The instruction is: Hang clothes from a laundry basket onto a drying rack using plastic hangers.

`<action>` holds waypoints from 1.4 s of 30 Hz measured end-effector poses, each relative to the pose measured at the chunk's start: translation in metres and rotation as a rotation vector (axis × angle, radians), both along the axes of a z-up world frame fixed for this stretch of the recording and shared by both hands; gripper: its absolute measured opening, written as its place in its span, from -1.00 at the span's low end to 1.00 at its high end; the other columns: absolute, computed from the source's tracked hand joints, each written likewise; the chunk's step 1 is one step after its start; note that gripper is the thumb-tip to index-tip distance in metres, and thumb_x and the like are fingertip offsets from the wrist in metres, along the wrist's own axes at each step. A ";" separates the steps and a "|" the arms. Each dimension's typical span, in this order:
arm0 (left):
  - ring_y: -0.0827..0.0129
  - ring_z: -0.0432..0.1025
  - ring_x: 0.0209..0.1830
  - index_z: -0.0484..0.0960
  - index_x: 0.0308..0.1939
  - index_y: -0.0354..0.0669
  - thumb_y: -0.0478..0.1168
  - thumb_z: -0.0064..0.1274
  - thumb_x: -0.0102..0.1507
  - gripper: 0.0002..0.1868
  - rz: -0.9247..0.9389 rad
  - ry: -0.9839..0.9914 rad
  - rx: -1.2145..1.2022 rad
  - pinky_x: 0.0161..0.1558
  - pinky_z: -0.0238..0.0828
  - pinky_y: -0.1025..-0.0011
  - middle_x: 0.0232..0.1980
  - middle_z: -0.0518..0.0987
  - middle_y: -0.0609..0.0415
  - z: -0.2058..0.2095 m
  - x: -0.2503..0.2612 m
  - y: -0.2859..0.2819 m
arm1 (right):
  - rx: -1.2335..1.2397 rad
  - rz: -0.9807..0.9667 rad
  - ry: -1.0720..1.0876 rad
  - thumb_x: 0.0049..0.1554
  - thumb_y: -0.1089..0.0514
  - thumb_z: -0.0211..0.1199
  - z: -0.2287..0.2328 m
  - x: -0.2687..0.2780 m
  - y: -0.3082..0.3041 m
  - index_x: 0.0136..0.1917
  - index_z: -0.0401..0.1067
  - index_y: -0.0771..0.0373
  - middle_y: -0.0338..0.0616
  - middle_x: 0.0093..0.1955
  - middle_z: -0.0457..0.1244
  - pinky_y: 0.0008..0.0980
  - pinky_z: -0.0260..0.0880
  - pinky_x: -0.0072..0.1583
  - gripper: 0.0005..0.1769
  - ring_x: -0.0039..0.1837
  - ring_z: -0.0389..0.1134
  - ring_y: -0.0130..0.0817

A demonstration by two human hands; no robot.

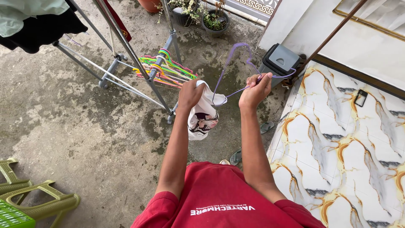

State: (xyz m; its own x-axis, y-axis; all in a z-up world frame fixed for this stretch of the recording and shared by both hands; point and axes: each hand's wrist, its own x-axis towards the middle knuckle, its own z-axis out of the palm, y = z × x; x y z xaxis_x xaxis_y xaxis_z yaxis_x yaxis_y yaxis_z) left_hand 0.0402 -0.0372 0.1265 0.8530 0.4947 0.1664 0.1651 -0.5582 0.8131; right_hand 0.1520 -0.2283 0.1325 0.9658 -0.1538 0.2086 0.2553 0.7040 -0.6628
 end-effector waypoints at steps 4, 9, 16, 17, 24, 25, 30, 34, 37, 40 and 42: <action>-0.14 0.53 -0.23 0.69 -0.26 -0.21 -0.08 0.05 0.19 -0.72 -0.047 0.088 0.001 -0.18 0.41 0.04 -0.30 0.64 -0.21 0.008 -0.006 -0.004 | 0.118 0.039 -0.037 0.42 -0.15 -0.02 0.000 -0.006 0.010 -0.21 0.11 0.13 -0.32 -0.40 0.02 -0.36 0.10 -0.09 -0.55 -0.29 0.00 -0.49; -0.14 0.53 -0.28 0.69 -0.20 -0.26 -0.08 0.08 0.18 -0.69 -0.230 0.023 0.023 -0.18 0.42 0.06 -0.35 0.62 -0.24 0.015 -0.015 -0.001 | 0.062 0.029 -0.059 0.40 -0.15 -0.03 -0.018 -0.011 0.023 -0.21 0.15 0.13 -0.33 -0.37 0.02 -0.32 0.10 -0.07 -0.57 -0.29 0.01 -0.47; -0.13 0.53 -0.26 0.69 -0.23 -0.25 -0.10 0.08 0.16 -0.71 -0.193 0.015 0.037 -0.19 0.42 0.05 -0.35 0.63 -0.21 0.013 -0.019 0.008 | 0.173 0.077 0.017 0.41 -0.11 -0.06 0.004 -0.017 0.019 -0.21 0.15 0.07 -0.35 -0.44 -0.01 -0.36 0.05 -0.10 -0.61 -0.33 -0.04 -0.51; -0.12 0.53 -0.26 0.69 -0.24 -0.24 -0.10 0.07 0.17 -0.72 -0.167 0.051 0.048 -0.18 0.42 0.05 -0.35 0.63 -0.21 0.010 -0.019 0.008 | 0.213 0.071 0.007 0.42 -0.12 -0.06 0.009 -0.018 0.019 -0.22 0.14 0.06 -0.36 -0.43 -0.02 -0.37 0.03 -0.09 -0.60 -0.32 -0.06 -0.52; -0.12 0.53 -0.23 0.72 -0.24 -0.19 -0.08 0.07 0.15 -0.72 -0.112 0.116 0.110 -0.16 0.42 0.02 -0.34 0.64 -0.22 0.002 -0.019 0.011 | 0.243 0.018 -0.064 0.43 -0.12 -0.04 0.018 -0.019 0.023 -0.22 0.15 0.07 -0.39 -0.42 -0.02 -0.38 0.00 -0.10 -0.59 -0.31 -0.09 -0.54; -0.12 0.53 -0.23 0.72 -0.24 -0.19 -0.08 0.07 0.15 -0.72 -0.111 0.115 0.109 -0.16 0.42 0.02 -0.34 0.64 -0.22 0.002 -0.020 0.011 | 0.243 0.019 -0.065 0.43 -0.12 -0.04 0.015 -0.019 0.025 -0.22 0.15 0.07 -0.39 -0.42 -0.02 -0.38 0.00 -0.10 -0.59 -0.31 -0.09 -0.54; -0.07 0.56 -0.30 0.73 -0.26 -0.21 -0.07 0.07 0.14 -0.70 -0.129 0.147 0.030 -0.19 0.44 0.07 -0.37 0.64 -0.19 0.018 -0.025 0.012 | 0.205 -0.065 -0.013 0.41 -0.10 -0.03 -0.008 -0.020 0.033 -0.23 0.17 0.11 -0.31 -0.40 0.05 -0.35 0.05 -0.14 -0.59 -0.34 -0.04 -0.51; -0.05 0.57 -0.33 0.72 -0.29 -0.24 -0.05 0.08 0.16 -0.69 -0.113 0.191 -0.012 -0.19 0.46 0.09 -0.39 0.64 -0.20 0.027 -0.028 0.012 | 0.085 -0.106 -0.056 0.45 -0.09 -0.03 -0.027 -0.021 0.037 -0.26 0.14 0.13 -0.29 -0.38 0.07 -0.41 0.02 -0.17 -0.53 -0.32 -0.03 -0.50; -0.07 0.57 -0.30 0.72 -0.26 -0.25 -0.02 0.11 0.18 -0.66 -0.075 0.176 0.012 -0.19 0.46 0.08 -0.36 0.64 -0.22 0.014 -0.026 0.015 | 0.097 -0.100 0.001 0.43 -0.07 -0.05 -0.022 -0.022 0.035 -0.25 0.15 0.12 -0.29 -0.40 0.07 -0.44 0.02 -0.19 -0.57 -0.34 -0.03 -0.52; -0.08 0.56 -0.24 0.73 -0.17 -0.20 -0.01 0.12 0.20 -0.66 -0.035 0.103 0.070 -0.19 0.46 0.06 -0.30 0.65 -0.20 0.005 -0.025 0.016 | 0.192 -0.074 0.075 0.42 -0.11 -0.08 -0.005 -0.018 0.028 -0.25 0.18 0.12 -0.28 -0.44 0.06 -0.39 0.10 -0.15 -0.55 -0.38 -0.04 -0.51; -0.08 0.56 -0.21 0.74 -0.10 -0.13 -0.02 0.10 0.22 -0.67 -0.026 0.072 0.086 -0.18 0.46 0.06 -0.26 0.67 -0.16 0.005 -0.028 0.016 | 0.247 -0.066 -0.017 0.43 -0.10 -0.07 0.003 -0.018 0.022 -0.24 0.15 0.06 -0.35 -0.44 0.02 -0.40 0.04 -0.16 -0.58 -0.37 -0.06 -0.53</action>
State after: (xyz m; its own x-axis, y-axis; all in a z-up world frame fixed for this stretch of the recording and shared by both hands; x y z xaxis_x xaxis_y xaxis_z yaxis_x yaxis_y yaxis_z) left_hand 0.0126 -0.0213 0.1315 0.8768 0.4585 0.1448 0.2059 -0.6302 0.7486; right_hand 0.1340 -0.2067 0.1360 0.9487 -0.2647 0.1728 0.3155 0.8255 -0.4680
